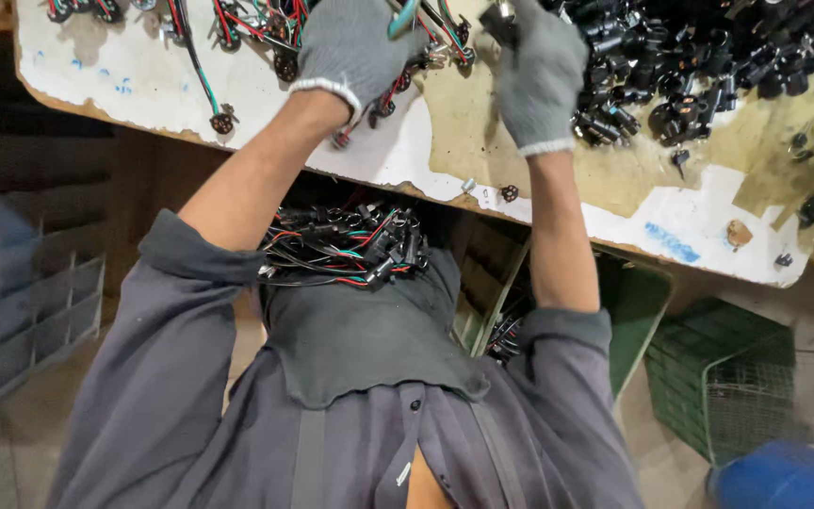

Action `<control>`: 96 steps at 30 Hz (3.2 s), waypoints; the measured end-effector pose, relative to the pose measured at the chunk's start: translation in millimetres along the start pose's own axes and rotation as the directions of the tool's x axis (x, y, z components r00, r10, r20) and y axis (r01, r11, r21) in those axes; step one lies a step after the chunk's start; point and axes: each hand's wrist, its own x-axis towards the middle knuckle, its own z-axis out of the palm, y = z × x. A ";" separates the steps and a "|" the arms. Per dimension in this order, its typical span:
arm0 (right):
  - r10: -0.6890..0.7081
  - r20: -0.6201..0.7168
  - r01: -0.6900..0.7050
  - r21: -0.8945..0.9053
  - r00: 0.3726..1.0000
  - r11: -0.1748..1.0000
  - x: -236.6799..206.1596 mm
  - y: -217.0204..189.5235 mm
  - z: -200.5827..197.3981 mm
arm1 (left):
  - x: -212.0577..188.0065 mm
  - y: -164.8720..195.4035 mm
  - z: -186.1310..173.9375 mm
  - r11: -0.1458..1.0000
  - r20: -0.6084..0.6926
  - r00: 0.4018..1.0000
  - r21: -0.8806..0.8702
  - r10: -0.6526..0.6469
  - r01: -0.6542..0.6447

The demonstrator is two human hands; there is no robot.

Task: The person wearing gloves sits at a workbench covered with wired connectors and uses pliers to cut and strip insulation from wire ends, processing the wires one at a time and setting the prepared wires with the connector pile on the bench.

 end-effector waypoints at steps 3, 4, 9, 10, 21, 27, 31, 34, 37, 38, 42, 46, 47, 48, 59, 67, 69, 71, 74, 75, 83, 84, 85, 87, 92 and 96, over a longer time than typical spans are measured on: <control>0.052 -0.198 -0.049 0.017 0.979 0.999 -31.1 17.5 -18.6 | -10.6 -15.4 2.2 0.999 -0.130 0.991 -0.030 0.036 -0.040; 0.070 -0.212 -0.067 0.020 0.975 0.998 -44.1 22.3 -24.0 | -22.0 -23.2 -2.1 0.998 -0.217 0.975 -0.045 0.042 -0.053; 0.062 -0.043 -0.067 -0.118 0.997 0.991 -74.7 28.3 -10.2 | -81.9 -38.5 -41.4 0.970 -0.015 0.977 0.123 0.211 -0.208; 0.073 0.047 -0.068 -0.097 0.996 0.993 -75.1 25.5 -3.3 | -89.5 -39.6 -40.2 0.962 0.084 0.978 0.183 0.191 -0.203; 0.300 0.043 -0.249 0.674 0.953 0.696 -55.5 10.2 5.4 | -83.8 -41.0 -20.6 0.980 0.197 0.975 0.190 -0.098 0.060; 0.429 0.166 -0.101 0.980 0.888 -0.170 -80.7 -23.2 -30.7 | -75.2 -46.0 -32.3 0.978 0.252 0.961 0.200 -0.115 0.065; 0.238 0.171 -0.248 0.906 0.956 0.342 -101.0 -68.7 -31.2 | -69.6 -48.8 -22.5 0.984 0.289 0.947 0.146 -0.143 0.104; 0.078 0.168 -0.163 0.581 0.983 0.798 -107.5 -89.1 -26.4 | -64.6 -53.5 -23.9 0.978 0.368 0.908 0.126 -0.203 0.167; 0.047 0.218 -0.146 0.466 0.975 0.873 -107.1 -93.8 -23.0 | -62.8 -50.4 -51.0 0.986 0.299 0.944 -0.048 -0.136 0.158; 0.032 0.241 -0.148 0.483 0.970 0.863 -106.8 -93.2 -22.8 | -63.6 -48.0 -65.1 0.973 0.076 0.997 -0.227 -0.019 0.036; 0.049 0.322 -0.189 0.421 0.946 0.887 -105.0 -86.3 -27.4 | -85.3 -10.2 -106.1 0.310 0.542 0.778 -0.716 -0.318 0.626; -0.186 0.236 0.028 0.546 0.954 0.837 -104.1 -84.6 -35.2 | -119.6 37.2 -95.6 0.356 0.495 0.850 -0.772 -0.182 0.526; -0.227 0.245 0.039 0.593 0.942 0.804 -103.5 -85.5 -36.4 | -125.3 44.1 -87.7 0.355 0.455 0.878 -0.804 -0.148 0.477; -0.219 0.251 0.021 0.611 0.943 0.791 -102.8 -87.1 -37.0 | -130.4 47.7 -82.5 0.430 0.414 0.898 -0.791 -0.147 0.435; -0.163 0.297 -0.041 0.577 0.941 0.816 -107.4 -91.7 -37.5 | -115.5 46.0 -124.7 0.687 -0.108 0.994 -0.724 -0.021 -0.065; -0.555 0.535 0.290 0.501 0.637 0.816 -119.0 -108.3 -13.7 | -199.7 63.9 -52.6 0.458 -0.274 0.742 -0.642 0.612 -0.615; -0.605 0.482 0.314 0.554 0.634 0.771 -121.7 -107.7 -14.6 | -193.7 78.9 -51.9 0.383 -0.174 0.755 -0.777 0.632 -0.499; -0.616 0.420 0.337 0.567 0.667 0.751 -123.5 -106.3 -18.4 | -169.0 83.8 -53.5 0.600 0.036 0.874 -0.741 0.485 -0.302; -0.627 0.346 0.368 0.577 0.698 0.729 -123.2 -102.4 -27.5 | -107.9 52.6 -26.4 0.958 0.222 0.960 -0.268 0.168 -0.106; -0.578 0.414 0.304 0.561 0.703 0.770 -120.0 -98.3 -30.2 | -90.4 37.6 -12.1 0.994 0.211 0.974 -0.088 0.086 -0.069; -0.063 0.199 0.124 -0.309 0.978 0.943 -50.1 32.4 -47.6 | -120.7 -22.2 7.8 0.975 0.298 0.938 -0.072 -0.179 0.209; -0.108 0.216 0.184 -0.370 0.970 0.911 -41.4 47.6 -44.6 | -123.0 -20.5 2.7 0.987 0.263 0.956 -0.058 -0.129 0.150; -0.162 0.236 0.251 -0.424 0.958 0.870 -33.2 58.3 -40.3 | -122.3 -17.8 -0.5 0.995 0.221 0.971 -0.038 -0.086 0.097; -0.214 0.314 0.339 -0.429 0.925 0.837 -15.8 63.2 -37.3 | -117.6 -12.7 -3.2 0.999 0.188 0.981 0.026 -0.040 0.036; -0.260 0.447 0.382 -0.209 0.856 0.900 7.6 59.3 -50.6 | -112.7 -5.9 9.8 0.981 0.239 0.961 0.170 -0.137 0.097; -0.107 -0.080 0.133 0.603 0.991 0.786 -1.9 37.2 -58.0 | -114.0 -4.8 11.2 0.983 0.197 0.963 0.065 -0.182 0.173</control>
